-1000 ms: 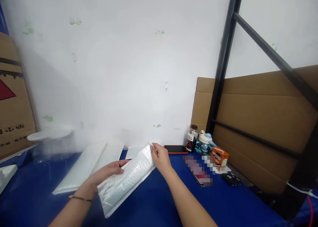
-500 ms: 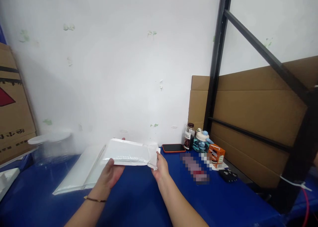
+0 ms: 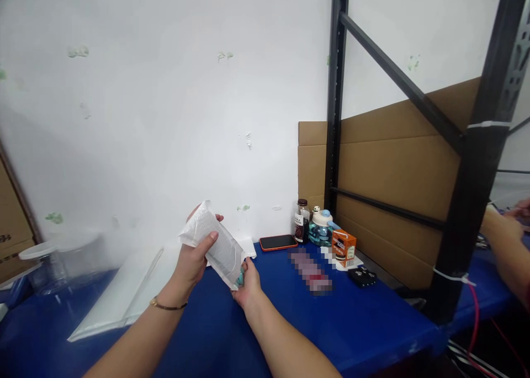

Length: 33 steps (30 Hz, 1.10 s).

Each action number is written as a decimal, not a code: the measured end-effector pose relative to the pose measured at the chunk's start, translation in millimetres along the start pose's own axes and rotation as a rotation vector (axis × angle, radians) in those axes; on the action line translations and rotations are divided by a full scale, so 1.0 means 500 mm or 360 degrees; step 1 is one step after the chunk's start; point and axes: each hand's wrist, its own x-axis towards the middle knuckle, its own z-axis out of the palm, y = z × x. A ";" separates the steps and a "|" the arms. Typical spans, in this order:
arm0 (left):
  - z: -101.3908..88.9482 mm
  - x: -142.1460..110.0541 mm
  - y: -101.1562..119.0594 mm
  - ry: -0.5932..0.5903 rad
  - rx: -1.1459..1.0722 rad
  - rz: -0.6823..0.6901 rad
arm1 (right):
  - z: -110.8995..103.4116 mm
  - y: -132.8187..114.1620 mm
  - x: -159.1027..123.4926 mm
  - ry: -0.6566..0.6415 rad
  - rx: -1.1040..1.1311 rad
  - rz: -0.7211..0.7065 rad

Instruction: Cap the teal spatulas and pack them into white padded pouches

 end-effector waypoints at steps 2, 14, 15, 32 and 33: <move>-0.004 0.005 0.003 0.0086 -0.0035 -0.0017 | 0.000 0.004 -0.004 0.0074 -0.0121 -0.0064; -0.116 -0.030 0.011 0.0729 -0.0296 0.0051 | -0.035 -0.020 0.008 0.0248 -0.1169 -0.0862; -0.135 -0.039 0.011 0.0785 -0.0303 0.0058 | -0.044 -0.031 0.012 0.0289 -0.1320 -0.0987; -0.387 -0.094 0.030 0.1265 -0.0586 0.0073 | -0.069 -0.026 -0.021 0.0724 -0.3018 -0.1328; -0.397 -0.092 0.024 0.1280 -0.0612 0.0067 | -0.068 -0.024 -0.022 0.0713 -0.3073 -0.1349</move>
